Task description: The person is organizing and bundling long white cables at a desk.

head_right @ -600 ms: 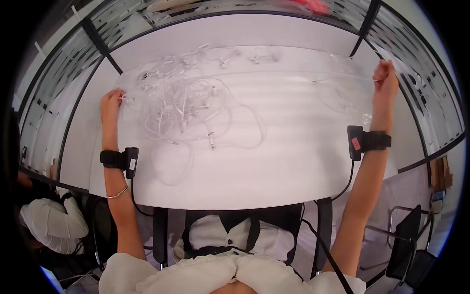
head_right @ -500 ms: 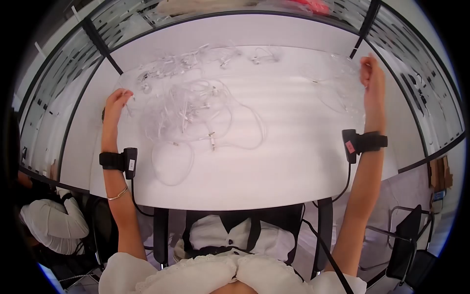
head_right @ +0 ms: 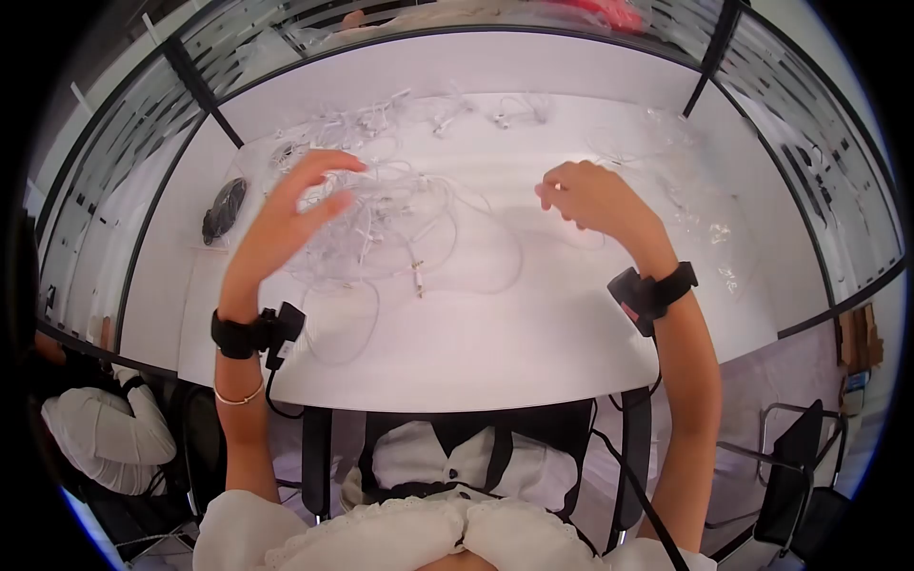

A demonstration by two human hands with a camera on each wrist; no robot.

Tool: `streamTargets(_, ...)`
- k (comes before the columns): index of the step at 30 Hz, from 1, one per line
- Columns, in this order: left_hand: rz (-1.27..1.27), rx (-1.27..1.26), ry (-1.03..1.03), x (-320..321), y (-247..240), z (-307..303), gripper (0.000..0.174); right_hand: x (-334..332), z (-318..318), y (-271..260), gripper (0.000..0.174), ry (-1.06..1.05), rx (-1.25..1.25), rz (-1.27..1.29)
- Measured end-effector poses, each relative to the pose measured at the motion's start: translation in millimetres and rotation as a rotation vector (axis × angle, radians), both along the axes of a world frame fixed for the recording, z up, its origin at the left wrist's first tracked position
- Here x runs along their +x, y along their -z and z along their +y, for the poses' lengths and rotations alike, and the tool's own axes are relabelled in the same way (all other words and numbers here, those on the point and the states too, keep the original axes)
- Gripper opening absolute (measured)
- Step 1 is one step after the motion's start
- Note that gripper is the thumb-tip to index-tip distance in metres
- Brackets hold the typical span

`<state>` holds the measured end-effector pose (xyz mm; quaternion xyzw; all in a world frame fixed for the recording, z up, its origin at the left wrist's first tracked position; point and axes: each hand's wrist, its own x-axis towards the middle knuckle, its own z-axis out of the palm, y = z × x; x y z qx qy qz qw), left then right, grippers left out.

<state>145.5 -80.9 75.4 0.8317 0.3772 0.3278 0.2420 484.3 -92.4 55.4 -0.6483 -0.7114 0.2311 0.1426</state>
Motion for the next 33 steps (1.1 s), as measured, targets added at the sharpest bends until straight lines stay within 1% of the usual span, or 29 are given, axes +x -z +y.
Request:
streamTargets(3,0.082,0.091,0.06,10.1,18.8,3.5,0.029,6.4,2.0,19.1,0.03,-0.059,0.151,-0.218)
streamTargets(4,0.089,0.07,0.07,11.7,22.2,2.0,0.035,8.6,2.0,19.5,0.027,-0.067,0.27,-0.351)
streamTargets(6,0.04,0.084,0.093,12.9,30.1,0.5,0.037,10.5,-0.4,19.9,0.023,-0.081,0.503,-0.614)
streamTargets(9,0.013,0.105,0.111,14.5,36.4,-1.8,0.042,-30.2,-11.5,-0.7,0.023,0.031,0.699,-0.583)
streamTargets(10,0.01,0.119,0.112,14.7,36.2,-2.1,0.044,-41.3,-11.5,-2.2,0.026,-0.016,0.758,-0.503)
streamTargets(11,-0.005,0.111,0.113,15.0,36.1,-2.8,0.046,-53.4,-8.5,2.8,0.024,-0.127,0.962,-0.359)
streamTargets(12,-0.02,0.102,0.115,16.0,35.9,-3.6,0.047,-67.8,-11.0,0.1,0.026,-0.261,0.896,-0.162)
streamTargets(13,-0.037,0.094,0.118,16.6,35.8,-4.5,0.048,-83.2,-11.4,-2.3,0.025,-0.388,0.845,-0.084)
streamTargets(15,-0.07,0.095,0.118,15.4,36.4,-4.5,0.046,-106.5,-13.0,3.3,0.021,-0.437,0.883,-0.017)
streamTargets(17,-0.136,0.053,0.13,12.5,36.8,-4.2,0.043,-114.5,-8.8,9.9,0.016,-0.446,0.854,-0.031)
streamTargets(19,-0.14,0.041,0.126,11.5,33.2,-7.7,0.032,-116.1,-9.5,12.2,0.01,-0.408,0.815,0.001)
streamTargets(21,-0.139,0.025,0.123,9.9,34.1,-4.8,0.026,-113.7,-11.1,11.3,0.01,-0.388,0.735,0.045)
streamTargets(24,-0.108,0.068,0.117,9.9,40.3,-1.6,0.019,-111.6,-15.4,8.8,0.013,-0.337,0.654,0.194)
streamTargets(27,-0.044,0.105,0.071,12.0,40.2,-4.8,0.014,-107.0,-17.5,1.2,0.014,-0.359,0.578,0.219)
streamTargets(30,0.004,0.14,0.043,10.8,38.3,-5.3,0.015,-105.0,-16.9,5.0,0.013,-0.33,0.536,0.347)
streamTargets(31,-0.001,0.129,0.038,10.7,38.0,-4.4,0.016,-104.1,-16.2,5.6,0.014,-0.338,0.568,0.385)
streamTargets(33,-0.041,0.094,0.016,11.0,34.6,-8.3,0.019,-104.2,-18.3,0.4,0.014,-0.289,0.574,0.433)
